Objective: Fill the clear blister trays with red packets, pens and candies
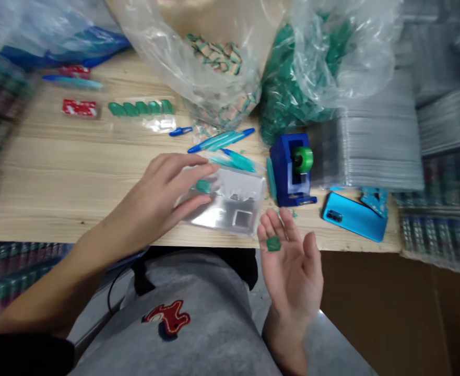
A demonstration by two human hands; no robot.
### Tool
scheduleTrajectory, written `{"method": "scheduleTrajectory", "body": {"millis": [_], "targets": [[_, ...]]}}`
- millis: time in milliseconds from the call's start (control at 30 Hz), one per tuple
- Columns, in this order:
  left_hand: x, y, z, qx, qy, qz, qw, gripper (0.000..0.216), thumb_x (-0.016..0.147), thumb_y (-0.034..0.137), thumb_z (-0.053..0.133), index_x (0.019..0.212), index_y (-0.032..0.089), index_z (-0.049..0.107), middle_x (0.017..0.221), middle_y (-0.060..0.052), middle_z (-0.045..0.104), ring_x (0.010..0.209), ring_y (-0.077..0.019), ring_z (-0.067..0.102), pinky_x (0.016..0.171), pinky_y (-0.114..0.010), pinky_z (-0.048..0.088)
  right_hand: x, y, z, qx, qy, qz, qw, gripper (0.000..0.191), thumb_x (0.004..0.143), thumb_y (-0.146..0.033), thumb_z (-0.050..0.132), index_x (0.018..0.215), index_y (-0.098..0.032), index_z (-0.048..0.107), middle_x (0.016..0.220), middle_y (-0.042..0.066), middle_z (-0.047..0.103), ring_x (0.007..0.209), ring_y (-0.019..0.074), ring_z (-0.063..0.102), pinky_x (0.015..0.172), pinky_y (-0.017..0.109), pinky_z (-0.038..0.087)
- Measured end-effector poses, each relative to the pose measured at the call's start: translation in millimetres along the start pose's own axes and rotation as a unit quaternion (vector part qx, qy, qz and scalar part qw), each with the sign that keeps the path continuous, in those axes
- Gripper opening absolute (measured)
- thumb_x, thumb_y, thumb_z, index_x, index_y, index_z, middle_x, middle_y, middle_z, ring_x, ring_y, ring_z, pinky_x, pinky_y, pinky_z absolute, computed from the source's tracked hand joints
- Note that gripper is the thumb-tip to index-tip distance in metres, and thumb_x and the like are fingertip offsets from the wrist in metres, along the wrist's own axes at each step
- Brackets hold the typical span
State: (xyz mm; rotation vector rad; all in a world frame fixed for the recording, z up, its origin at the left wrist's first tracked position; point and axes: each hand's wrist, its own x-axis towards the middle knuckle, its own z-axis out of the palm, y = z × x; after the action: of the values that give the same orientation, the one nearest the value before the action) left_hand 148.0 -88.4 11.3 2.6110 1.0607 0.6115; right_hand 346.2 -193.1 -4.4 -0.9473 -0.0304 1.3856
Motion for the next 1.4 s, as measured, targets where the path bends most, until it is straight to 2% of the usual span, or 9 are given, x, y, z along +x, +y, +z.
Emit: {"method": "scheduleTrajectory", "body": {"millis": [67,200,400,533,667,767,833,1133,1400], "targets": [[-2.3,22.4,0.9,-0.066,0.027,0.002,0.997,0.022,0.097,0.022,0.053,0.118,0.020,0.059,0.111,-0.008,0.065,0.104,-0.0196,0.060,0.091,-0.035,0.051,-2.0,1.2,5.9,0.015,-0.030,0.004,0.999,0.037,0.088,-0.053,0.060,0.104,-0.023,0.075,0.113,0.005,0.074,0.110,0.0177,0.067,0.101,0.035,0.052],[-2.1,58.7,15.0,-0.184,0.007,0.052,0.982,0.020,0.100,0.024,0.049,0.115,0.016,0.058,0.102,-0.006,0.066,0.097,-0.0152,0.064,0.084,-0.028,0.055,-8.6,4.3,13.9,0.011,-0.066,-0.009,0.998,0.042,0.093,-0.056,0.051,0.114,-0.026,0.071,0.127,0.003,0.068,0.127,0.0191,0.058,0.115,0.040,0.040],[2.4,71.8,29.5,-0.232,-0.004,0.034,0.972,0.014,0.097,0.023,0.055,0.107,0.015,0.059,0.105,-0.008,0.067,0.099,-0.0159,0.064,0.088,-0.030,0.056,-16.2,5.9,13.8,-0.065,-0.120,-0.088,0.987,0.045,0.095,-0.058,0.045,0.128,-0.034,0.063,0.143,-0.003,0.056,0.137,0.0165,0.048,0.119,0.040,0.036],[-0.1,76.4,28.8,-0.297,0.014,0.020,0.955,0.012,0.095,0.017,0.055,0.107,0.019,0.057,0.107,-0.007,0.069,0.101,-0.0175,0.066,0.090,-0.035,0.057,-14.9,5.5,10.3,-0.125,-0.097,-0.143,0.977,0.048,0.095,-0.063,0.040,0.129,-0.037,0.062,0.145,-0.003,0.053,0.138,0.0186,0.048,0.116,0.044,0.040],[-2.1,76.1,25.2,-0.375,0.022,-0.066,0.925,0.025,0.094,0.010,0.052,0.114,0.023,0.056,0.112,-0.007,0.067,0.108,-0.0162,0.065,0.093,-0.032,0.057,-13.8,6.6,2.9,-0.189,-0.080,-0.220,0.954,0.029,0.095,-0.046,0.054,0.120,-0.036,0.066,0.135,0.000,0.060,0.123,0.0186,0.059,0.103,0.039,0.051],[-2.8,73.4,23.8,-0.340,0.026,-0.080,0.936,0.027,0.093,0.009,0.054,0.115,0.023,0.059,0.112,-0.006,0.064,0.109,-0.0149,0.063,0.094,-0.029,0.056,-16.1,7.7,-3.5,-0.236,-0.070,-0.261,0.934,0.016,0.093,-0.026,0.062,0.105,-0.032,0.071,0.108,0.000,0.065,0.095,0.0124,0.064,0.080,0.026,0.055],[-4.1,72.7,25.2,-0.322,0.025,-0.078,0.943,0.027,0.093,0.011,0.057,0.116,0.024,0.060,0.111,-0.005,0.063,0.107,-0.0140,0.063,0.090,-0.026,0.057,-18.5,8.1,-5.9,-0.257,-0.079,-0.247,0.931,0.013,0.092,-0.023,0.062,0.100,-0.030,0.070,0.095,0.000,0.063,0.085,0.0109,0.061,0.071,0.023,0.052],[-5.8,75.7,27.5,-0.291,0.026,-0.018,0.956,0.022,0.096,0.014,0.053,0.117,0.021,0.054,0.110,-0.007,0.065,0.109,-0.0143,0.064,0.092,-0.028,0.057,-19.4,6.7,-4.2,-0.290,-0.072,-0.200,0.933,0.005,0.088,-0.023,0.068,0.091,-0.025,0.064,0.087,-0.002,0.064,0.081,0.0109,0.061,0.072,0.023,0.053],[-5.4,72.3,27.2,-0.295,0.048,-0.046,0.953,0.012,0.095,0.013,0.055,0.103,0.022,0.058,0.101,-0.004,0.066,0.098,-0.0136,0.066,0.084,-0.027,0.058,-16.7,13.8,-10.7,-0.273,-0.099,-0.229,0.929,0.012,0.097,-0.025,0.055,0.085,-0.023,0.056,0.075,-0.003,0.053,0.070,0.0097,0.051,0.065,0.024,0.044]]}}
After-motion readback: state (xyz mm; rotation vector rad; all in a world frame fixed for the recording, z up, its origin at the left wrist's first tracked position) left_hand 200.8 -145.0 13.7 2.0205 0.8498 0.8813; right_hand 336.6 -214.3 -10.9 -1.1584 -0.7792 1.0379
